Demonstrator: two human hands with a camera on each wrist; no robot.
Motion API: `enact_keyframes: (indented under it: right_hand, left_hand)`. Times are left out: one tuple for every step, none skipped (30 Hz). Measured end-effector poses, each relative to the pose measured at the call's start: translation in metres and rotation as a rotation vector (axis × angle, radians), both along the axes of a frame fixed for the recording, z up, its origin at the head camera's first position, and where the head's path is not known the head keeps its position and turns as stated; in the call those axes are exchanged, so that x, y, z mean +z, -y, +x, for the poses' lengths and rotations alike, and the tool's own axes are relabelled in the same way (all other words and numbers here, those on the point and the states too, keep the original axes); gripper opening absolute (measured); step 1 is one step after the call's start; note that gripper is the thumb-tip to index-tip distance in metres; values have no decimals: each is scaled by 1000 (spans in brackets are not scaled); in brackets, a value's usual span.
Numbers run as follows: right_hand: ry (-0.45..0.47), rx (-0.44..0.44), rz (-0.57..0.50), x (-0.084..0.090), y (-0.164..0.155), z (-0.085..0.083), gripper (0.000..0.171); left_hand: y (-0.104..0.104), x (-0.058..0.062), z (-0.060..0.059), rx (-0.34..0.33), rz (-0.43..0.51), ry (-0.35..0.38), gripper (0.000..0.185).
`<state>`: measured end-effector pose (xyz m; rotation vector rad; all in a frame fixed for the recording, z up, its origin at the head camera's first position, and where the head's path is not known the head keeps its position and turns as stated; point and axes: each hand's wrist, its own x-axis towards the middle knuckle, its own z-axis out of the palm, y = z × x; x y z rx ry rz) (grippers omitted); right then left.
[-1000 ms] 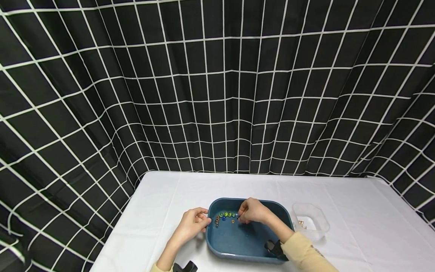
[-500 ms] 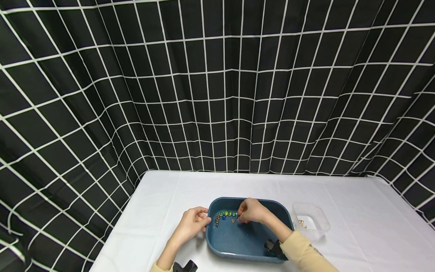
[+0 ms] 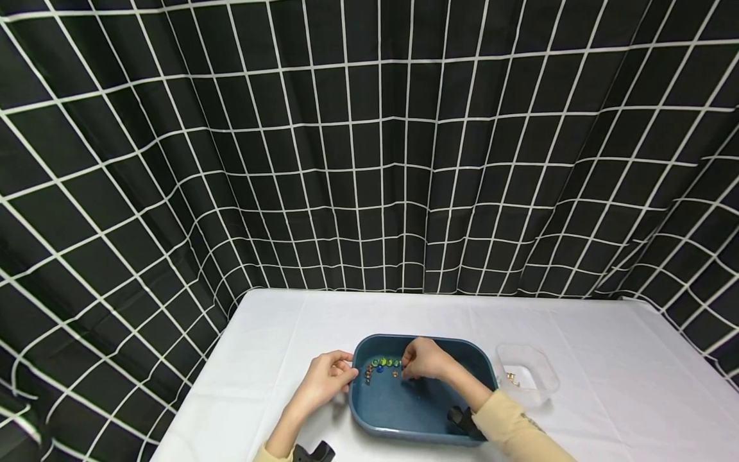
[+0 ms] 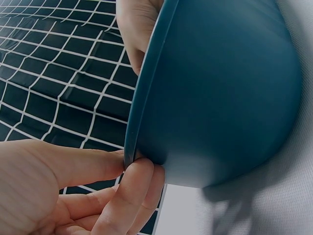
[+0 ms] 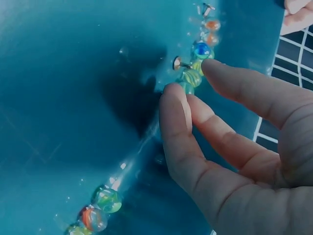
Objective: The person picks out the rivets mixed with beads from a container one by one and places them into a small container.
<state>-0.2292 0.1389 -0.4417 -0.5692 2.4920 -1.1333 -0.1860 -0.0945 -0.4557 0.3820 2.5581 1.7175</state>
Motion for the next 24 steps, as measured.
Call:
enact_keyframes:
  right_hand:
    - [-2, 1, 4, 0, 1, 0, 16]
    - [-4, 1, 10, -1, 1, 0, 16]
    - [-5, 1, 14, -2, 2, 0, 16]
    - [-7, 1, 18, -2, 2, 0, 15]
    - [-10, 0, 21, -3, 2, -1, 15]
    - [-12, 0, 24, -3, 3, -1, 15]
    - [-16, 1, 27, -4, 3, -2, 15]
    - [-21, 3, 31, -5, 3, -2, 14]
    - [-24, 4, 32, -5, 3, -2, 14]
    - [-29, 7, 36, -5, 3, -3, 13]
    - [-33, 11, 39, -6, 3, -3, 13]
    - [-39, 14, 42, -6, 3, -3, 13]
    - [-44, 18, 45, -6, 3, -3, 12]
    - [-50, 21, 47, -6, 3, -3, 12]
    - [-55, 24, 48, -6, 3, -3, 11]
    - [-61, 27, 49, -6, 3, -3, 11]
    - [-62, 26, 49, -6, 3, -3, 11]
    - [-64, 24, 49, -6, 3, -2, 11]
    - [-63, 22, 48, -7, 3, -2, 11]
    - [-62, 20, 47, -7, 3, -2, 11]
    - [-60, 18, 44, -7, 4, -2, 10]
    - [-57, 16, 43, -8, 4, -2, 10]
    - [-55, 13, 42, -8, 4, -2, 10]
    - [-54, 12, 40, -9, 4, -2, 10]
  left_hand:
    - [0, 0, 0, 0, -2, -1, 28]
    - [0, 0, 0, 0, -3, -3, 28]
    - [0, 0, 0, -1, -4, -5, 28]
    - [0, -1, 0, -1, -3, -5, 28]
    - [0, -1, 0, -1, -3, -4, 28]
    - [0, 0, 0, -1, -2, -3, 28]
    - [0, 0, 0, 0, 1, -2, 28]
    - [0, 0, 0, 0, 3, 0, 28]
    - [0, 0, 0, 1, 8, 2, 28]
    - [0, 0, 1, 2, 13, 5, 28]
    - [0, 1, 1, 3, 20, 7, 28]
    - [0, 1, 1, 3, 27, 8, 28]
    - [0, 1, 2, 2, 33, 7, 28]
    - [0, 1, 2, 2, 37, 6, 28]
    - [0, 1, 2, 1, 44, 4, 28]
    - [0, 1, 2, 1, 47, 4, 28]
    - [0, 1, 2, 2, 47, 3, 28]
    - [0, 1, 2, 3, 47, 2, 29]
    - [0, 1, 2, 3, 44, 2, 29]
    - [0, 1, 2, 5, 39, 3, 29]
    - [0, 1, 1, 6, 34, 5, 29]
    - [0, 0, 1, 8, 27, 8, 29]
    - [0, 0, 1, 9, 21, 9, 29]
    - [0, 0, 0, 9, 17, 11, 29]
